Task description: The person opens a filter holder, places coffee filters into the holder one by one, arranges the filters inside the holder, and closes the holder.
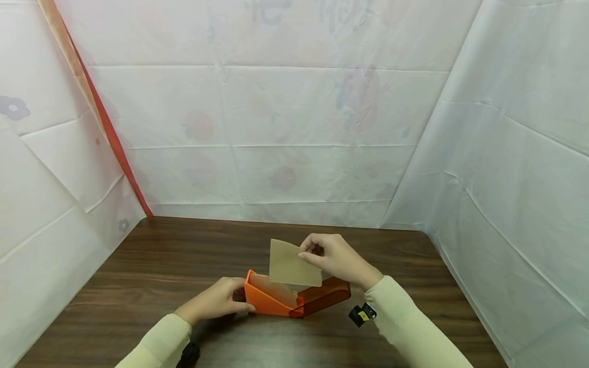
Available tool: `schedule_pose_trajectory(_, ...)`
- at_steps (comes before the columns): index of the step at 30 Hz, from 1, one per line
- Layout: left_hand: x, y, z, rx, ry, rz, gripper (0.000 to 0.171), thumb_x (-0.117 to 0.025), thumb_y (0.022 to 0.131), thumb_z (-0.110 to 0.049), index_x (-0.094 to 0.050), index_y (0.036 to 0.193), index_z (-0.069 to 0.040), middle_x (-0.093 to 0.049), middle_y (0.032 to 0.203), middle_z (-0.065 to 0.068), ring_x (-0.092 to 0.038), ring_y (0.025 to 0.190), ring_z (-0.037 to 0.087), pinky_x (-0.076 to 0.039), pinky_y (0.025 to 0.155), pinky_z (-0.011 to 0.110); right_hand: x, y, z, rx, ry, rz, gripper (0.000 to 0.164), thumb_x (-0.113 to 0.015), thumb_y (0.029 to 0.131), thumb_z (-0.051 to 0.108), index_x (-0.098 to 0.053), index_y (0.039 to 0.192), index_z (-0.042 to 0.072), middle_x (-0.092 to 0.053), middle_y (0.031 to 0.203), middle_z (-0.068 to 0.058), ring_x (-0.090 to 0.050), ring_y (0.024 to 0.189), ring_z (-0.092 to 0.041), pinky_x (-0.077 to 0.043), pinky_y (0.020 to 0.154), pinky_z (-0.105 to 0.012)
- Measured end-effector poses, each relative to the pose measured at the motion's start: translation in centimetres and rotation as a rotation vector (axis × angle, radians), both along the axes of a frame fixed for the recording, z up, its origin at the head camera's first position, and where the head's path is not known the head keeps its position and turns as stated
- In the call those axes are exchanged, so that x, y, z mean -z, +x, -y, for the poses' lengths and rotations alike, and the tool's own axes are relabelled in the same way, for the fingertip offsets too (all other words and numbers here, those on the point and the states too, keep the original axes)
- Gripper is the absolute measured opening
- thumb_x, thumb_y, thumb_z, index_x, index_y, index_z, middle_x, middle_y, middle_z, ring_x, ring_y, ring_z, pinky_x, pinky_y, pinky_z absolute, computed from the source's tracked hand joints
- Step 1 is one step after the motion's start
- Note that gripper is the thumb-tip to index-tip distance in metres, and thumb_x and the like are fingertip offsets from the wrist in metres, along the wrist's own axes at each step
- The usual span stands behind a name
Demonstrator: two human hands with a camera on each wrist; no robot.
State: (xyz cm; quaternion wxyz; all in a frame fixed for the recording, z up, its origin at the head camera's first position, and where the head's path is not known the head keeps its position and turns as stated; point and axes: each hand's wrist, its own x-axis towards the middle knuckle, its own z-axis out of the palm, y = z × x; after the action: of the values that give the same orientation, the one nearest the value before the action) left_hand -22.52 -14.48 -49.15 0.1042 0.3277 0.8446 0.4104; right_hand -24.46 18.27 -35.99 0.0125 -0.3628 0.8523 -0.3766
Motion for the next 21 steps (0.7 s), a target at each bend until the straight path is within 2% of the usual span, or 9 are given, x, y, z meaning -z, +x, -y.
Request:
schedule_pose_trajectory(7,0.0,0.0,0.0,-0.008,-0.018,-0.004,0.036,-0.078,0.089,-0.036,-0.068,0.117,-0.016,-0.069,0.108,-0.010,-0.066,0.097,0.005,-0.055,0.085,0.025,0.5,0.3,0.8,-0.022,0.005,-0.006,0.006,-0.067,0.098,0.029,-0.068,0.099,0.024,-0.064,0.085,0.009,-0.057,0.072,-0.012,-0.049,0.060,-0.026)
schedule_pose_trajectory(13,0.1,-0.1,0.0,-0.006,-0.013,0.003,0.036,-0.078,0.089,-0.035,-0.068,0.116,-0.014,-0.069,0.107,-0.009,-0.066,0.096,0.005,-0.055,0.084,0.024,1.0,0.4,1.5,-0.069,-0.024,-0.014,0.007,-0.067,0.098,0.028,-0.070,0.098,0.021,-0.065,0.086,0.009,-0.058,0.074,-0.013,-0.050,0.061,-0.026)
schedule_pose_trajectory(21,0.1,-0.1,0.0,-0.003,-0.009,-0.008,0.036,-0.078,0.089,-0.035,-0.068,0.117,-0.013,-0.070,0.106,-0.009,-0.066,0.095,0.005,-0.056,0.083,0.025,1.4,0.6,2.1,-0.066,-0.021,-0.017,0.009,-0.068,0.098,0.028,-0.071,0.097,0.020,-0.065,0.086,0.011,-0.059,0.075,-0.010,-0.052,0.064,-0.026)
